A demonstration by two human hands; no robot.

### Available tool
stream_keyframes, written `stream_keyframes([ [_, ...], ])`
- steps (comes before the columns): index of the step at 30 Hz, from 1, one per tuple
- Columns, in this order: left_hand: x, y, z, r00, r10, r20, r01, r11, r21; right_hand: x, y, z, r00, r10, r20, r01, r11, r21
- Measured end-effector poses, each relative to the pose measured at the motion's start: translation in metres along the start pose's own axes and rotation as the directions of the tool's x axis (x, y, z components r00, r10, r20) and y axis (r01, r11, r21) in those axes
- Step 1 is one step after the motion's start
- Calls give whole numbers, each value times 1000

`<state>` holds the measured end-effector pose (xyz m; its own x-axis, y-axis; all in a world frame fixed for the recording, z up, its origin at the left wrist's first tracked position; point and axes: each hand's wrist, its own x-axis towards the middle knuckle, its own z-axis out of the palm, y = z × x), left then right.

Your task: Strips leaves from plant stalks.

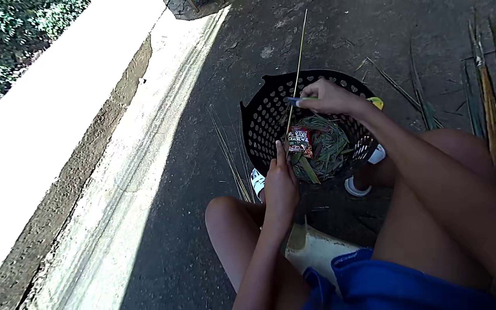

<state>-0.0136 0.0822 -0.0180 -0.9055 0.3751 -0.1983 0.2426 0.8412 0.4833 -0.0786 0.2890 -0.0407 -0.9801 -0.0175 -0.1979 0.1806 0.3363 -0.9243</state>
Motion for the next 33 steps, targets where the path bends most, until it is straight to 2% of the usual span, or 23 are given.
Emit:
stream_keyframes([
  [1, -3, -1, 0, 1000, 3, -17, -3, 1000, -3, 2, 0, -5, 996, 13, -93, -8, 999, 46],
  [2, -4, -2, 0, 1000, 0, -25, 0, 1000, -5, 1, -3, -6, 993, 43, -109, -30, 993, 117],
  [4, -4, 0, -1, 999, -7, -31, 7, 1000, -15, -6, -9, 4, 991, 93, 98, -114, 963, 244],
  [6, -3, -1, -2, 999, 14, -49, -18, 997, -71, -11, -11, 25, 928, 81, 365, -200, 932, 301],
  [7, -3, -4, -1, 997, 37, -70, -45, 992, -119, -11, -12, 33, 895, 73, 440, -233, 918, 322],
  [9, -3, -13, 0, 989, 80, -125, -106, 971, -213, -9, -12, 37, 885, 47, 463, -231, 909, 347],
  [13, 3, -17, -4, 997, 38, -61, -63, 879, -472, -6, -10, 25, 903, 9, 430, -171, 925, 339],
  [15, 5, -15, -6, 1000, 19, -24, -29, 846, -532, -8, -12, 19, 915, 7, 404, -151, 934, 325],
  [17, 6, -14, -7, 1000, 9, 1, -7, 823, -567, -8, -12, 14, 932, 10, 363, -124, 948, 294],
  [21, 3, -17, -6, 1000, 12, 22, 4, 788, -616, -8, -8, -6, 984, 7, 176, -65, 943, 326],
  [24, 1, -13, -6, 1000, 8, 24, 8, 798, -603, -7, -6, -10, 993, 32, 115, -72, 930, 362],
  [28, -2, -13, -4, 999, 2, 37, 20, 806, -591, -9, -6, -22, 990, 121, -72, -86, 924, 371],
  [30, -3, -14, -2, 1000, 22, 8, -14, 824, -566, -14, -8, -20, 994, 101, 32, -106, 925, 365],
  [33, -9, -8, 2, 995, 77, -65, -94, 938, -333, -15, -6, 2, 926, 23, 376, -166, 921, 352],
])
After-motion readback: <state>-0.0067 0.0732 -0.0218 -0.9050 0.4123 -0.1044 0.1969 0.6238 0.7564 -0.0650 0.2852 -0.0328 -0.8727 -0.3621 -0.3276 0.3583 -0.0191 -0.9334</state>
